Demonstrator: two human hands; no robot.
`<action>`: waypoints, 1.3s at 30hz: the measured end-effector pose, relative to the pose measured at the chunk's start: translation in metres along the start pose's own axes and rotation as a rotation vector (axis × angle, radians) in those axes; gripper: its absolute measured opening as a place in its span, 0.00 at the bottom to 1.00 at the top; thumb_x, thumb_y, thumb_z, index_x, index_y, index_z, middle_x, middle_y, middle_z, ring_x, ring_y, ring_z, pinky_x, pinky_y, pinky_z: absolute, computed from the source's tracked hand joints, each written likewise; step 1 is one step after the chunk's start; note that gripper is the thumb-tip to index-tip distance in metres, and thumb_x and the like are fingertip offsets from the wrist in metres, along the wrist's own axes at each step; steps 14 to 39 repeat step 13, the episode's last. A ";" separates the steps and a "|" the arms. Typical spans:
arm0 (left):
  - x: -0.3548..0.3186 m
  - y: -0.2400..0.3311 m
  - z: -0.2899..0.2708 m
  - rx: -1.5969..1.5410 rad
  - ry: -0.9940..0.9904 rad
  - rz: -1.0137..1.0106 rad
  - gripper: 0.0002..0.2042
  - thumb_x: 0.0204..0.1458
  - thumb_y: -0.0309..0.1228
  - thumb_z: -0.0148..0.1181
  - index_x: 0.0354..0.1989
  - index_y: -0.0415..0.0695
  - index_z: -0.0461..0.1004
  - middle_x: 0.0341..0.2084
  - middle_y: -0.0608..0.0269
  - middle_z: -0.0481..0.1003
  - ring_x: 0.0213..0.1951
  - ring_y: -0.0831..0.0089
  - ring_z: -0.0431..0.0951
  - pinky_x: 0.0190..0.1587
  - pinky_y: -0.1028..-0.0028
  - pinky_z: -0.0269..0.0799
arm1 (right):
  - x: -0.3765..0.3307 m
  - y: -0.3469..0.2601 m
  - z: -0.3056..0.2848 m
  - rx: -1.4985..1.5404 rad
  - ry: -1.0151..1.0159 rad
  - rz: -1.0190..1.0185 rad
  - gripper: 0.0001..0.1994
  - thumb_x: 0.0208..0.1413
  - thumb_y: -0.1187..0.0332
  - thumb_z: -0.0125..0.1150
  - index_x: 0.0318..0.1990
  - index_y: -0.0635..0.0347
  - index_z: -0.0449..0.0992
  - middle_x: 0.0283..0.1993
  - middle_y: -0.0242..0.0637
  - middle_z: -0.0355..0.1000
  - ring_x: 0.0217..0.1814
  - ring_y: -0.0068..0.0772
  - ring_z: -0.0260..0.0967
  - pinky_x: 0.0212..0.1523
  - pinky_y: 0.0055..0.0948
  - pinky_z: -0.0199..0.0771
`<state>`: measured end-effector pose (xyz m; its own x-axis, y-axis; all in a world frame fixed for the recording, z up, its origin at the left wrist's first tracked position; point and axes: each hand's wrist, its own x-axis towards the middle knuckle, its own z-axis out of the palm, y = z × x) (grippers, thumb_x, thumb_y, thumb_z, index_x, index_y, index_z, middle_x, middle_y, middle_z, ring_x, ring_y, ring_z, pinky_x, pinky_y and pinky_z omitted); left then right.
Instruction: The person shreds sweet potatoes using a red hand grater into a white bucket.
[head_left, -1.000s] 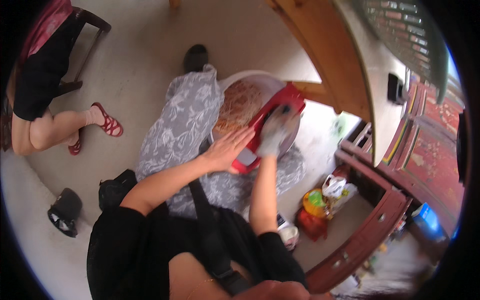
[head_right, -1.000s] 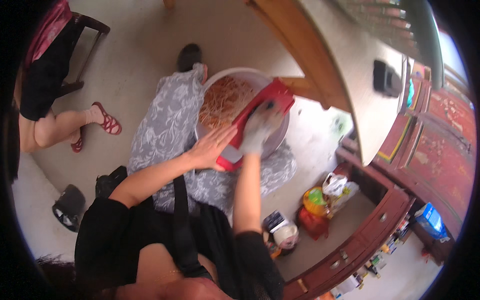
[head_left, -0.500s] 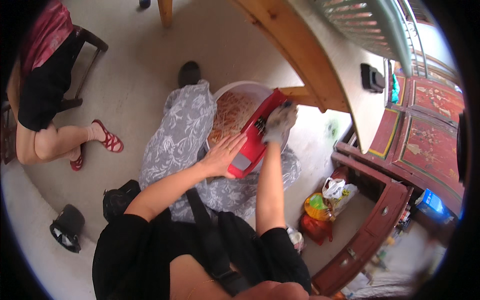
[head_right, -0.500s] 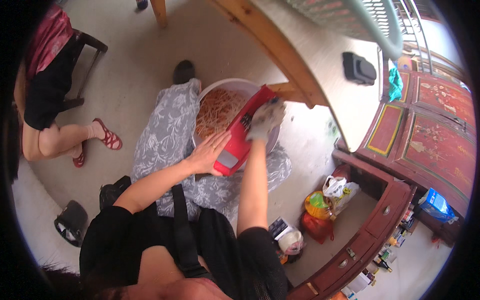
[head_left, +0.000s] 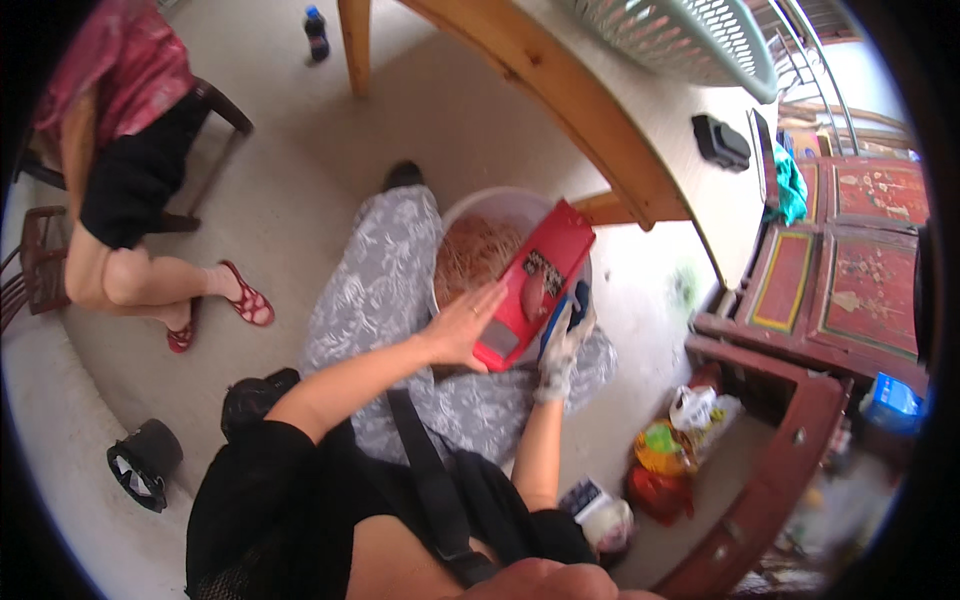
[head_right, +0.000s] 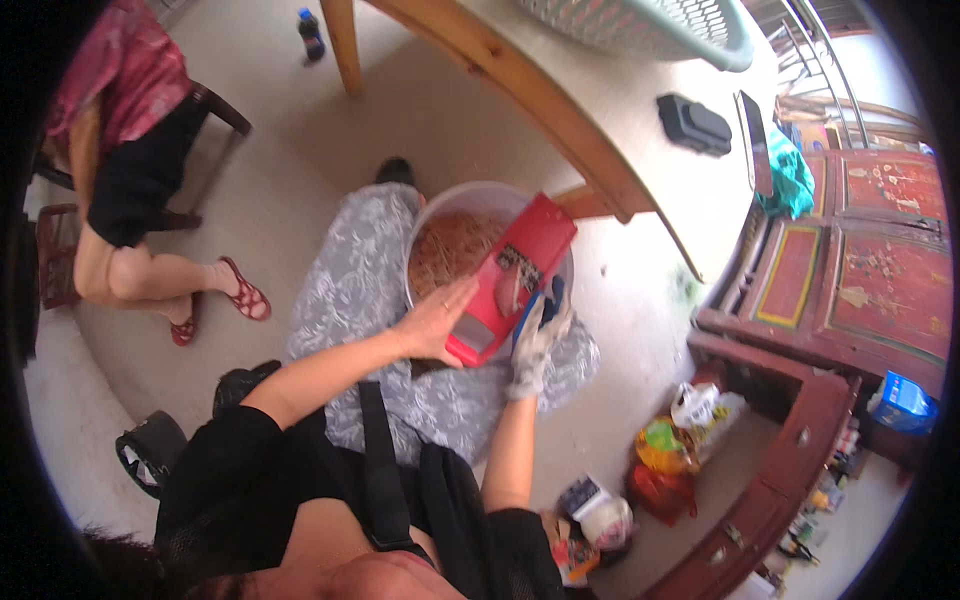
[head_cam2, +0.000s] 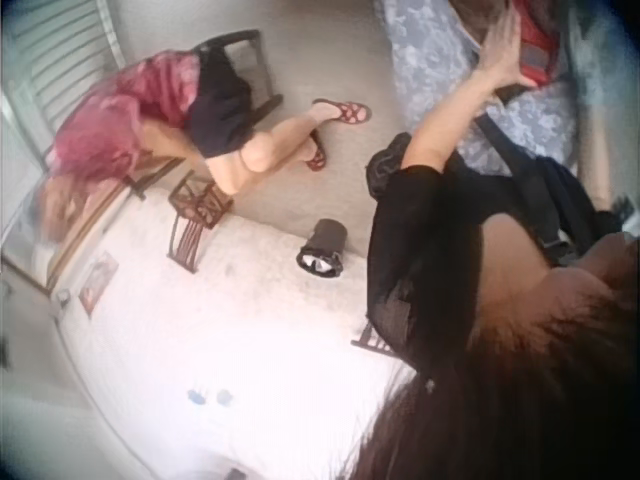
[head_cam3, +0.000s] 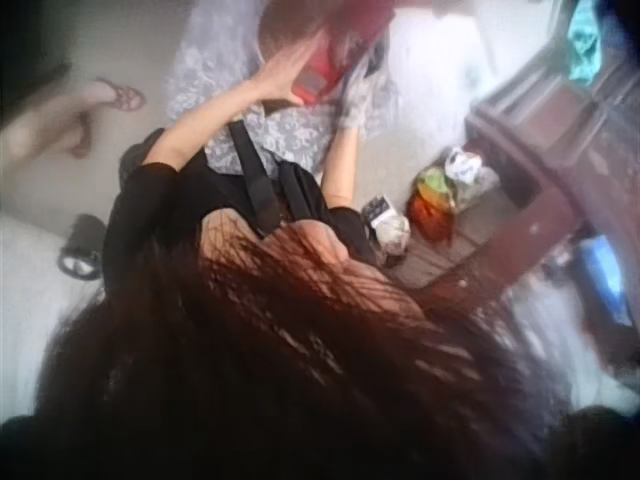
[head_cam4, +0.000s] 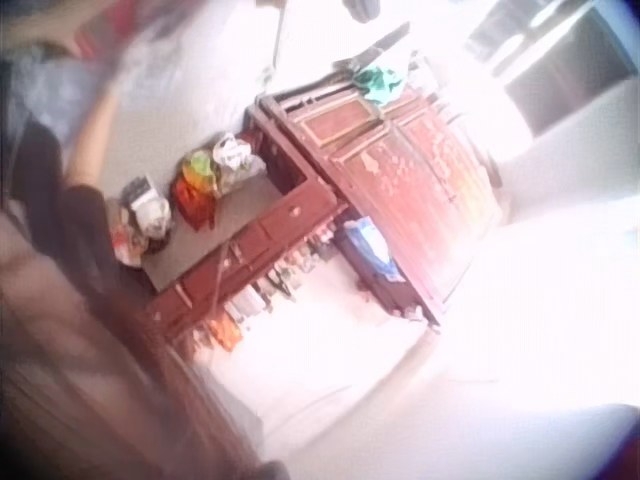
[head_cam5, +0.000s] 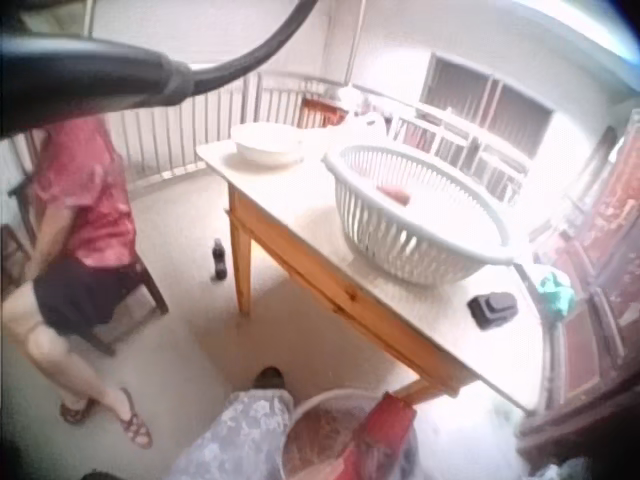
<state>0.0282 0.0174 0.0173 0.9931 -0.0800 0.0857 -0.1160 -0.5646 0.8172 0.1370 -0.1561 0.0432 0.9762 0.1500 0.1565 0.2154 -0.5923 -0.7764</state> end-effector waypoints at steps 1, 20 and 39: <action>0.000 -0.005 -0.002 0.014 0.013 0.013 0.66 0.19 0.47 0.78 0.67 0.34 0.38 0.65 0.41 0.47 0.66 0.48 0.49 0.67 0.60 0.48 | 0.000 -0.005 0.009 -0.121 -0.031 -0.072 0.25 0.59 0.58 0.52 0.61 0.61 0.62 0.59 0.56 0.60 0.59 0.53 0.60 0.60 0.44 0.57; -0.007 -0.016 0.012 0.032 0.011 0.078 0.69 0.18 0.47 0.78 0.67 0.34 0.34 0.67 0.42 0.39 0.69 0.48 0.41 0.69 0.63 0.41 | -0.040 -0.016 0.039 -0.562 -0.381 -0.273 0.38 0.47 0.50 0.61 0.66 0.50 0.56 0.67 0.55 0.51 0.62 0.58 0.56 0.61 0.46 0.59; -0.007 -0.016 0.012 0.032 0.011 0.078 0.69 0.18 0.47 0.78 0.67 0.34 0.34 0.67 0.42 0.39 0.69 0.48 0.41 0.69 0.63 0.41 | -0.040 -0.016 0.039 -0.562 -0.381 -0.273 0.38 0.47 0.50 0.61 0.66 0.50 0.56 0.67 0.55 0.51 0.62 0.58 0.56 0.61 0.46 0.59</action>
